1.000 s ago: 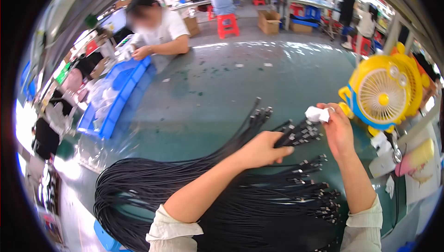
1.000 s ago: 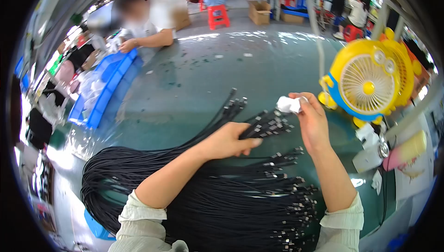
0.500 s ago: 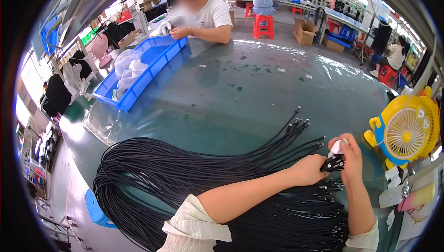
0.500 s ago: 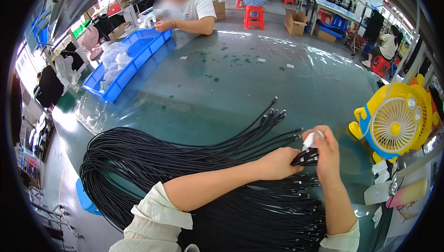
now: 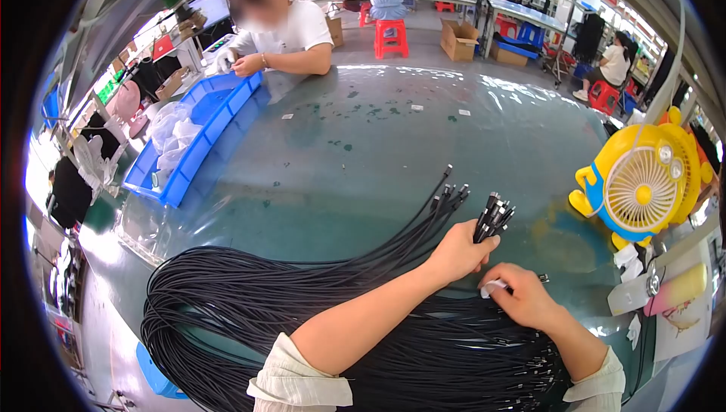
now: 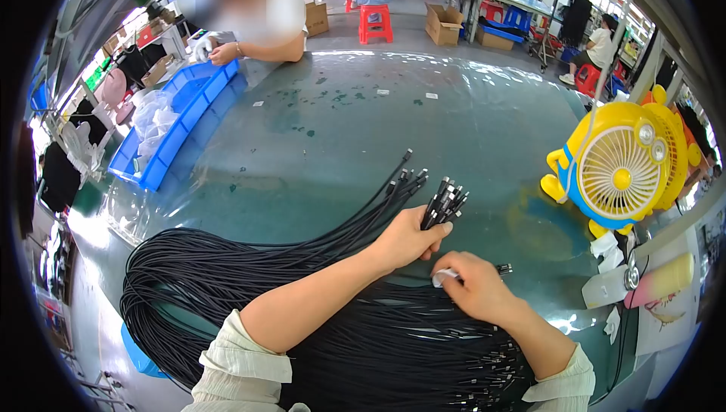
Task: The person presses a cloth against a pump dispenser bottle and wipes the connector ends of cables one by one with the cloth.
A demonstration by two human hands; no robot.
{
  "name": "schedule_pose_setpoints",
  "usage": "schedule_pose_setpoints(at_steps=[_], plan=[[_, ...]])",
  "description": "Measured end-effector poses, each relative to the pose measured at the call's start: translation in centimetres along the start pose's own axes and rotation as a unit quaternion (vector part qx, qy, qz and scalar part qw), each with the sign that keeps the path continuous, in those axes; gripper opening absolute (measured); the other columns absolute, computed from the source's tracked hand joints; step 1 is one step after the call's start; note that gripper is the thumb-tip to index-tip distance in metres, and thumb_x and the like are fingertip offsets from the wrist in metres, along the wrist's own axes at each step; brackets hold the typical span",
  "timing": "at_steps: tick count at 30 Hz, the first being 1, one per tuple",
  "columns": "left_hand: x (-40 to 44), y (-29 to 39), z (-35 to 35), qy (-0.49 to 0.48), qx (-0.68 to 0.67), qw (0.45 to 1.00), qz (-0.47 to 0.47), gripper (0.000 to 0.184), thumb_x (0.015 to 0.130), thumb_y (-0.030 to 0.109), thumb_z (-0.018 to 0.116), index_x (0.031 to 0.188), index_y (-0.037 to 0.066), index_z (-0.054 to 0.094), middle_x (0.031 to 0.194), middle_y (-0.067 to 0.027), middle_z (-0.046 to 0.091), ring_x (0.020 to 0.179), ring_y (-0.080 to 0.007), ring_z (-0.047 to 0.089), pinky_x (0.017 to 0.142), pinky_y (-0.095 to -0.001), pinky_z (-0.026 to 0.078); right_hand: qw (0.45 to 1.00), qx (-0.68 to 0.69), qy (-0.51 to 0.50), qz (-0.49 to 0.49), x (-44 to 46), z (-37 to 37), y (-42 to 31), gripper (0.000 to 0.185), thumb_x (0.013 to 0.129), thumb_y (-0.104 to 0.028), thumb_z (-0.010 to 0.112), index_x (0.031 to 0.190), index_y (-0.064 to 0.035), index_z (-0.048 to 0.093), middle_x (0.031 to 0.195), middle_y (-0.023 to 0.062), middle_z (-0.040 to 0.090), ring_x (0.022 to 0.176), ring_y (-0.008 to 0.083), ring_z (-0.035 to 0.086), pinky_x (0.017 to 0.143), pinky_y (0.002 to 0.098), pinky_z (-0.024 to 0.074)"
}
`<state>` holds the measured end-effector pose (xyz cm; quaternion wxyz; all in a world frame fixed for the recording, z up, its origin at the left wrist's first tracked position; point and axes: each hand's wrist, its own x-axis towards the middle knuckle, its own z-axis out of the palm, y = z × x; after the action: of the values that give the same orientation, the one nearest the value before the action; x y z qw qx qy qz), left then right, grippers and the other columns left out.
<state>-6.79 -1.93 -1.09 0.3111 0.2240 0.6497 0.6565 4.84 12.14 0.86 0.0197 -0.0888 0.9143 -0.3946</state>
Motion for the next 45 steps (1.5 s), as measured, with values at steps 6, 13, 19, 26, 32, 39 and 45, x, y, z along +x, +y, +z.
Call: schedule_pose_setpoints(at_steps=[6, 13, 19, 26, 32, 39, 45], plan=[[-1.3, 0.2, 0.8, 0.02, 0.063, 0.998, -0.003, 0.02, 0.089, 0.021, 0.059, 0.084, 0.003, 0.052, 0.061, -0.0023, 0.052, 0.054, -0.0099, 0.048, 0.053, -0.0293, 0.041, 0.999, 0.006, -0.043, -0.003, -3.0, 1.2, -1.9, 0.01, 0.086, -0.011, 0.059, 0.094, -0.0043, 0.057, 0.086, 0.0148, 0.062, 0.08, 0.0349, 0.061, 0.071, 0.0408, 0.048], [-5.3, -0.8, 2.8, 0.024, 0.06, 0.998, 0.018, 0.021, 0.089, 0.019, 0.059, 0.091, 0.0, 0.053, 0.065, -0.0045, 0.048, 0.06, -0.0125, 0.039, 0.058, -0.0312, 0.039, 0.997, 0.006, -0.066, -0.047, -5.3, 2.3, -2.5, 0.011, 0.084, -0.009, 0.06, 0.094, -0.004, 0.056, 0.084, 0.0153, 0.061, 0.079, 0.0354, 0.061, 0.07, 0.0422, 0.0484], [-7.2, -0.3, 3.4, -0.014, 0.08, 0.997, -0.016, 0.02, 0.091, 0.02, 0.061, 0.093, 0.001, 0.054, 0.069, 0.0027, 0.047, 0.065, -0.006, 0.04, 0.058, -0.0245, 0.037, 0.993, 0.034, -0.1, -0.049, -6.0, 2.3, -2.8, 0.011, 0.085, -0.011, 0.059, 0.094, -0.0047, 0.056, 0.08, 0.0146, 0.06, 0.076, 0.0329, 0.061, 0.068, 0.0413, 0.0487], [-9.3, 0.2, 4.3, -0.035, 0.096, 0.994, -0.041, 0.024, 0.09, 0.02, 0.061, 0.1, -0.001, 0.055, 0.068, -0.0051, 0.051, 0.064, -0.011, 0.041, 0.06, -0.0284, 0.04, 0.99, 0.061, -0.111, -0.059, -6.7, 2.4, -2.9, 0.012, 0.087, -0.014, 0.058, 0.093, -0.0037, 0.055, 0.084, 0.0124, 0.061, 0.083, 0.0325, 0.06, 0.073, 0.0427, 0.0478], [-8.3, -0.1, 3.4, 0.034, -0.05, 0.996, -0.058, 0.022, 0.092, 0.019, 0.06, 0.106, 0.003, 0.056, 0.07, 0.0014, 0.054, 0.06, -0.0049, 0.048, 0.054, -0.0204, 0.039, 0.996, 0.05, -0.079, -0.011, -5.1, -2.5, -3.4, 0.014, 0.086, -0.015, 0.06, 0.097, -0.0066, 0.057, 0.083, 0.0124, 0.063, 0.077, 0.0301, 0.062, 0.068, 0.0381, 0.0493], [-8.3, 0.1, 3.8, 0.03, -0.02, 0.999, -0.022, 0.021, 0.092, 0.021, 0.061, 0.098, 0.002, 0.054, 0.066, 0.003, 0.05, 0.059, -0.0042, 0.043, 0.054, -0.0219, 0.037, 0.985, 0.125, 0.118, -0.028, 6.8, -4.9, 1.5, 0.011, 0.09, -0.012, 0.055, 0.094, -0.0023, 0.059, 0.082, 0.0054, 0.062, 0.075, 0.0102, 0.056, 0.069, 0.0272, 0.0463], [-8.1, 1.1, 3.8, -0.032, 0.071, 0.995, -0.063, 0.021, 0.093, 0.021, 0.059, 0.099, 0.001, 0.053, 0.07, 0.0016, 0.051, 0.067, -0.0056, 0.045, 0.063, -0.0242, 0.041, 0.993, -0.079, 0.011, -0.087, 13.2, -0.8, 0.8, 0.015, 0.088, -0.019, 0.052, 0.095, -0.0076, 0.059, 0.087, 0.0157, 0.064, 0.084, 0.0364, 0.06, 0.072, 0.0454, 0.0455]])
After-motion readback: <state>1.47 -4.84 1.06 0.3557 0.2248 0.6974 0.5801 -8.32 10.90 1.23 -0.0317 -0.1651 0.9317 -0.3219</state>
